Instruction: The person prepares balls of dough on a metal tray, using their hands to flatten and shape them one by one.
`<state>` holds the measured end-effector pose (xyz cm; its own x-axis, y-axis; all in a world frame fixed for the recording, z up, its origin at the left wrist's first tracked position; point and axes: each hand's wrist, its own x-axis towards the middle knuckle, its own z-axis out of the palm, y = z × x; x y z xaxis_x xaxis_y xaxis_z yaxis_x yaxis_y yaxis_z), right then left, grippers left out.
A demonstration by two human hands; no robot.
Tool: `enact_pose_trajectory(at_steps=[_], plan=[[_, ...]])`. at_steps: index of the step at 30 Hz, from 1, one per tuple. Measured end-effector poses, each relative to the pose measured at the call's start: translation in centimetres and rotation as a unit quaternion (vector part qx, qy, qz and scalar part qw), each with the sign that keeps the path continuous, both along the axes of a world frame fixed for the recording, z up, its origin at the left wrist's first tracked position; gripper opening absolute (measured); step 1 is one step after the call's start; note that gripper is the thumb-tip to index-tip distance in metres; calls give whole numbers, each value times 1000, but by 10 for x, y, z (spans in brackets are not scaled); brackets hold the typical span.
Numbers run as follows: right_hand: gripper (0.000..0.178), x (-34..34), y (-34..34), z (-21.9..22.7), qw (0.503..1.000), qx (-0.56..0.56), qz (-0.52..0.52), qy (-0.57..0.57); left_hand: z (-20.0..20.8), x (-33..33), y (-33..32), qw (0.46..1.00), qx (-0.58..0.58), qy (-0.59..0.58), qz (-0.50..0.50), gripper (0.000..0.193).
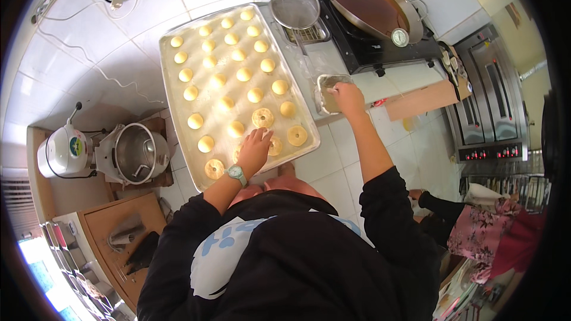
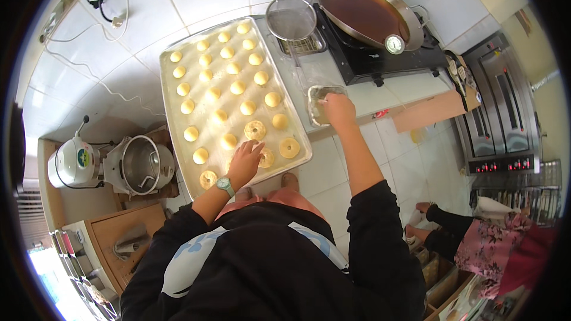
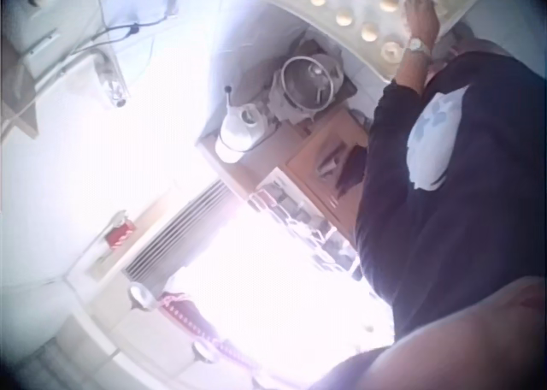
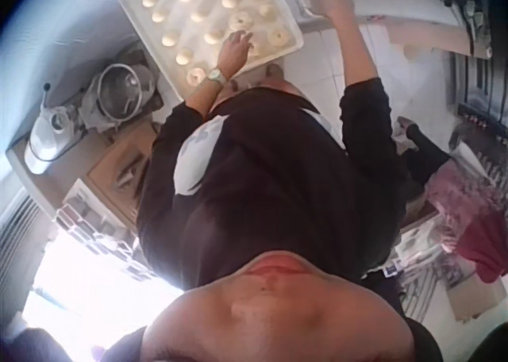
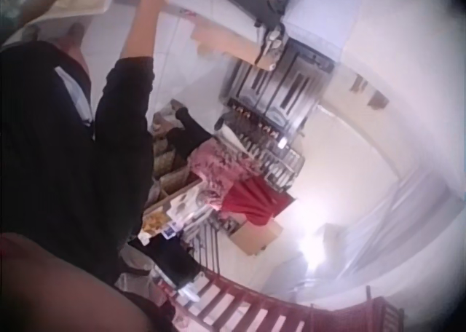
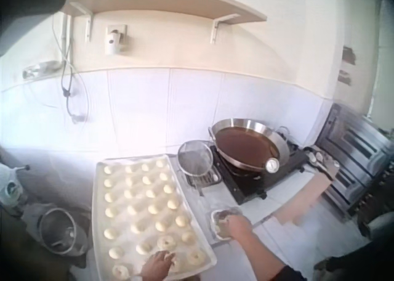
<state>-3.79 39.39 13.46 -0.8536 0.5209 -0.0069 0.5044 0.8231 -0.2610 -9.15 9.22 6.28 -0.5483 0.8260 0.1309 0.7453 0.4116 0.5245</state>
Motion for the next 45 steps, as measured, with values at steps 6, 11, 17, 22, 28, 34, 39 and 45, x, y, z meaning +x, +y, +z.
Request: enact_pose_trajectory(at_steps=[6, 11, 17, 22, 28, 34, 39, 45], plan=[[22, 21, -24, 4, 963, 97, 106, 228, 0, -2, 10, 999, 13, 18, -28, 28], [29, 45, -109, -9, 918, -344, 98, 172, 10, -4, 1, 979, 42, -195, -33, 24], [35, 51, -155, -26, 774, -613, 55, 148, 28, 9, -11, 767, 257, -575, 118, 28], [32, 47, -163, -3, 756, -615, 33, 224, 64, 5, -17, 655, 271, -689, 154, 32], [31, 50, -157, 15, 772, -618, 22, 146, 80, 3, -21, 689, 224, -659, 202, 30], [38, 50, -165, 19, 781, -609, 53, 127, 100, 3, -19, 677, 210, -685, 170, 32], [43, 42, -164, 12, 733, -674, 34, 84, 93, 3, -22, 710, 185, -667, 129, 31], [33, 24, -148, -42, 756, -654, 5, -18, 73, -5, -34, 881, 139, -407, 196, 28]])
